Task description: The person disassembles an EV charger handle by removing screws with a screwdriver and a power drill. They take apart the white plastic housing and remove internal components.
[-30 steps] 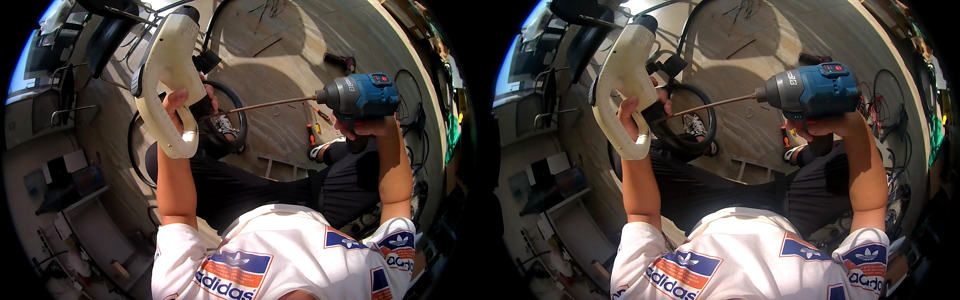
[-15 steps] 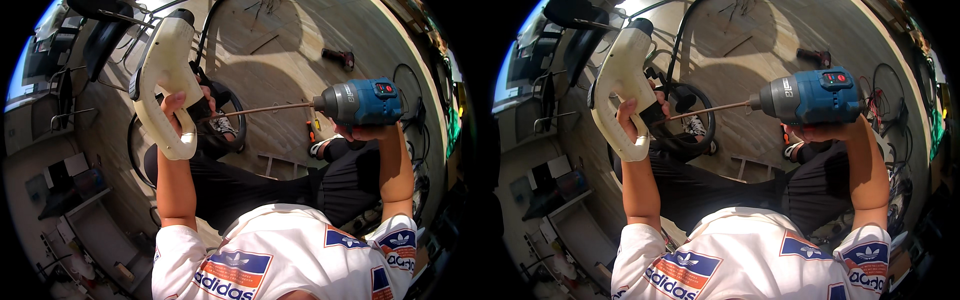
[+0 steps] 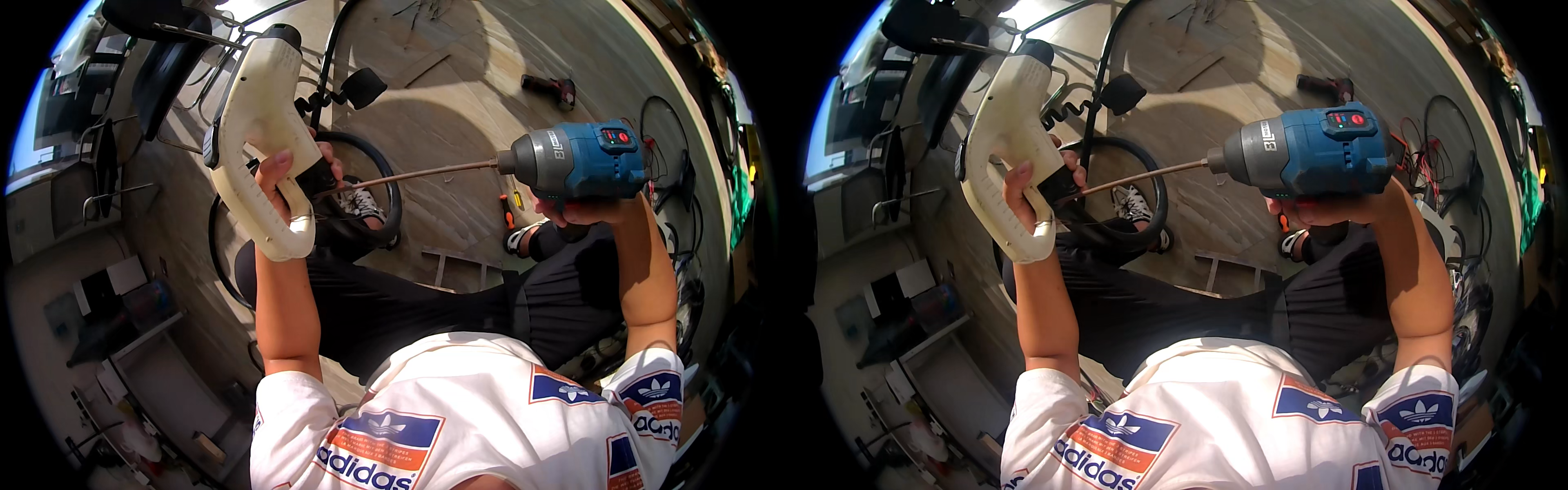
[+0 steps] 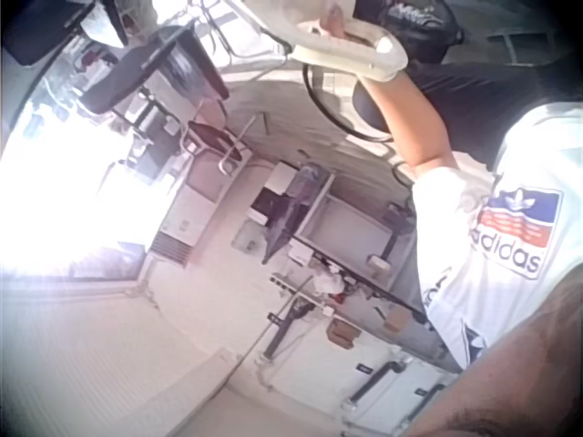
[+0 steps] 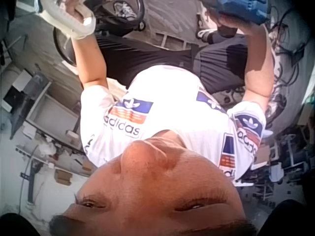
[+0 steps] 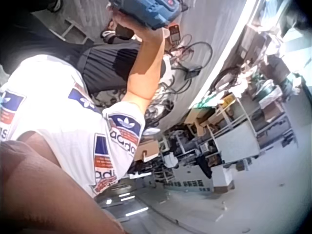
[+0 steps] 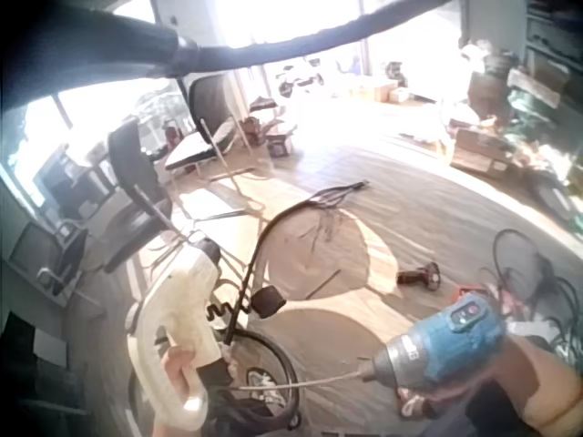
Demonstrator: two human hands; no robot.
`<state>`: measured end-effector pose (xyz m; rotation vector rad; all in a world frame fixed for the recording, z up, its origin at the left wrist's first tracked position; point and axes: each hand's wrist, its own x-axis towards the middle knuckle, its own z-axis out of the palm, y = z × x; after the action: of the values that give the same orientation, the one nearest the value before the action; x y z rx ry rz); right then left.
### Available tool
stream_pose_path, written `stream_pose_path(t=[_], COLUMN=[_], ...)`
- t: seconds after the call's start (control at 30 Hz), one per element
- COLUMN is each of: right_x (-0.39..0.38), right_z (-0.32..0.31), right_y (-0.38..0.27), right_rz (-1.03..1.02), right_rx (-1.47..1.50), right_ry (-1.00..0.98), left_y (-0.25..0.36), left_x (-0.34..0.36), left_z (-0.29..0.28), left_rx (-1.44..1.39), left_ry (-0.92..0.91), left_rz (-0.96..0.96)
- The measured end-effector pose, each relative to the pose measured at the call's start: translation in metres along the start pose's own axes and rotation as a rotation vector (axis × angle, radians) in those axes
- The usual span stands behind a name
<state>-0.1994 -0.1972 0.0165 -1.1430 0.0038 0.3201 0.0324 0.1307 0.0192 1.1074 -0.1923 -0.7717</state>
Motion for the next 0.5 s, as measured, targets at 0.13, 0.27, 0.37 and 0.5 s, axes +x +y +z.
stream_pose_path(t=[0.13, 0.27, 0.37, 0.5], right_x=[0.001, -0.003, -0.001, 0.004], right_z=[0.006, 0.002, -0.004, -0.027], right_y=[-0.006, -0.002, -0.001, 0.01], right_rz=[0.028, -0.004, -0.034, -0.031], right_rx=[0.065, -0.016, -0.033, 0.061], right_ry=[-0.025, 0.035, 0.038, -0.008], left_y=[0.003, 0.002, -0.001, -0.005], left_x=[-0.002, -0.004, 0.001, 0.013], left_z=[0.004, 0.009, 0.006, -0.003], left_rx=[0.011, -0.098, -0.018, -0.029], left_ry=[0.001, 0.038, 0.071, -0.035], left_rz=[-0.005, -0.042, -0.018, -0.024])
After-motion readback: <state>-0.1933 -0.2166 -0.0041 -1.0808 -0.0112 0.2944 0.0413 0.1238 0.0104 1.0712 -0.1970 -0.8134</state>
